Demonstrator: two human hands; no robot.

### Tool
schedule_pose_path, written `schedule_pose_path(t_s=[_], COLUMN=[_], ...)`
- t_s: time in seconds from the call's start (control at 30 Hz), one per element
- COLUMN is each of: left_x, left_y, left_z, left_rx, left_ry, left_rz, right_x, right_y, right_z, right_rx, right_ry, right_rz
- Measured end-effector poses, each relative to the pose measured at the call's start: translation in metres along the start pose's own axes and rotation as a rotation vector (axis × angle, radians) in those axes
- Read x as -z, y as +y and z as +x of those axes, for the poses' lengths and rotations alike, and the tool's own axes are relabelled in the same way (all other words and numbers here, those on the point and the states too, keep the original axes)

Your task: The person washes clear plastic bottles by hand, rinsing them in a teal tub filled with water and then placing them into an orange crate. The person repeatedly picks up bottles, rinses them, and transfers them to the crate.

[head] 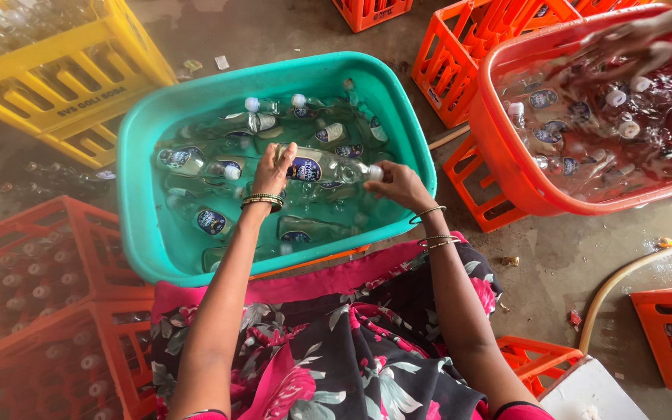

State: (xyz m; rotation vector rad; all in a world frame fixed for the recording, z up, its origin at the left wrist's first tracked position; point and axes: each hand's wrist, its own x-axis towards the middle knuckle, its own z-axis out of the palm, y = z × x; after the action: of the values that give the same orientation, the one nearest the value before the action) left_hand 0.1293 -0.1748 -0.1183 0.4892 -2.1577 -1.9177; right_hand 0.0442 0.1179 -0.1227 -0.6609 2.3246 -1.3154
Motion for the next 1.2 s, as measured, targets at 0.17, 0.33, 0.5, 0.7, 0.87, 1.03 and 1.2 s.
schedule_pose_path(t_s=[0.17, 0.33, 0.5, 0.7, 0.87, 1.03, 1.2], left_x=[0.001, 0.0, -0.002, -0.002, -0.003, -0.004, -0.007], left_y=[0.0, -0.001, 0.002, 0.008, 0.015, 0.021, 0.027], left_z=[0.008, 0.007, 0.007, 0.009, 0.012, 0.01, 0.01], left_rx=[-0.041, -0.1, -0.129, -0.198, -0.207, -0.249, -0.257], left_ry=[0.024, 0.009, -0.002, -0.039, -0.024, -0.036, -0.028], left_rz=[0.117, 0.154, 0.176, 0.14, 0.251, 0.251, 0.27], right_x=[-0.001, 0.001, 0.001, 0.002, 0.002, 0.002, 0.003], right_y=[-0.004, -0.006, -0.006, -0.007, -0.005, -0.006, -0.007], right_z=[-0.003, -0.003, -0.004, -0.002, 0.0, -0.002, -0.002], right_rx=[0.027, 0.031, 0.042, 0.024, 0.029, 0.014, -0.017], right_ry=[-0.028, 0.011, 0.049, 0.057, 0.086, 0.105, 0.115], right_rz=[-0.21, -0.225, -0.272, -0.268, -0.254, -0.206, -0.229])
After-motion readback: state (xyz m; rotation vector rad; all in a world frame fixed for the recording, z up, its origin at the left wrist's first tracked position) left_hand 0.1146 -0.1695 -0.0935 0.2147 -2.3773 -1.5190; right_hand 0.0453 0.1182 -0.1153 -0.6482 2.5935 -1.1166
